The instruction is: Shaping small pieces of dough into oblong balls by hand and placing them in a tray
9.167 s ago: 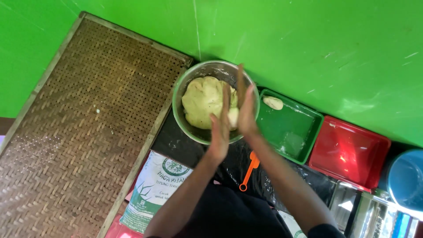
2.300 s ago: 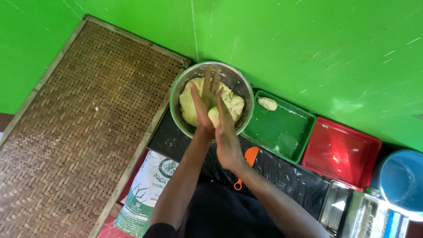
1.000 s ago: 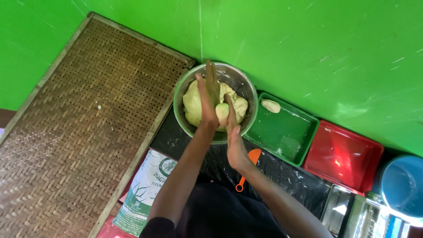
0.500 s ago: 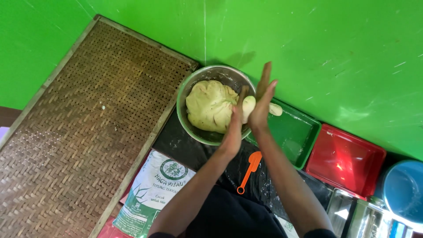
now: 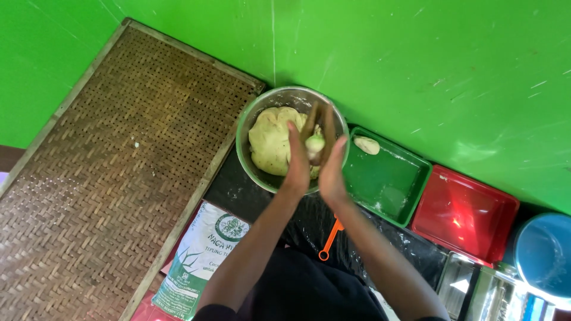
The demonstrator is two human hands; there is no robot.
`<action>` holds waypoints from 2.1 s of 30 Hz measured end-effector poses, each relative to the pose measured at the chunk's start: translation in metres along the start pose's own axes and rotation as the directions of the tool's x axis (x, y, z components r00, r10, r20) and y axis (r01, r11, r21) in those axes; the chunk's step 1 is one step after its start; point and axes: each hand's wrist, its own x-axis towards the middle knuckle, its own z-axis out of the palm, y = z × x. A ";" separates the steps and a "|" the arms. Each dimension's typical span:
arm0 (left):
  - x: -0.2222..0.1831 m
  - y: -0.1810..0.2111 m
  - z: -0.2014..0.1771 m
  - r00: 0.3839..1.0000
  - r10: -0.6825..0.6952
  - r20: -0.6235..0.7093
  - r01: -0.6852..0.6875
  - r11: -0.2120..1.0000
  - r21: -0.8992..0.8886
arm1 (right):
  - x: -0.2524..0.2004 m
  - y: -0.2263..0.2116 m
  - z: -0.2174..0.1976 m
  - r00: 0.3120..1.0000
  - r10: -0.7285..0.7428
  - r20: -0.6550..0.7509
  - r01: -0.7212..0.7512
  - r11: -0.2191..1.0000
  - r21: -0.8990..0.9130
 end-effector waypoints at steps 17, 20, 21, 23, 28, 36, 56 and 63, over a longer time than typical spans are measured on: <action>0.018 0.002 -0.018 0.994 -0.088 -0.060 0.075 0.980 -0.185 | -0.003 -0.046 0.035 0.914 0.383 -0.133 -0.381 0.924 0.044; -0.012 -0.001 0.012 0.974 -0.220 -0.056 0.207 0.961 -0.183 | 0.025 -0.026 -0.005 0.982 0.155 -0.105 -0.169 0.977 -0.133; 0.000 -0.041 -0.001 0.972 -0.226 -0.061 0.212 0.960 -0.183 | 0.028 -0.007 -0.016 0.981 0.162 -0.105 -0.175 0.976 -0.131; 0.026 -0.122 -0.027 0.971 -0.239 -0.023 0.231 0.957 -0.175 | 0.038 0.033 -0.038 0.968 0.125 -0.217 -0.108 0.990 0.091; 0.041 -0.069 -0.032 0.974 -0.227 -0.018 0.219 0.957 -0.190 | -0.009 -0.046 0.042 0.849 0.419 -0.321 -0.368 0.906 0.210; 0.001 -0.029 -0.007 0.978 -0.210 -0.005 0.205 0.959 -0.198 | 0.016 -0.015 0.013 0.906 0.258 -0.334 -0.326 0.931 -0.165; 0.013 -0.073 -0.041 0.995 0.047 0.093 -0.028 0.980 -0.195 | 0.019 0.009 -0.057 0.956 0.144 -0.257 -0.161 0.986 -0.045; 0.023 -0.089 -0.040 0.988 -0.146 -0.046 0.141 0.985 -0.095 | 0.009 0.024 -0.045 0.961 0.111 -0.253 -0.148 0.980 -0.132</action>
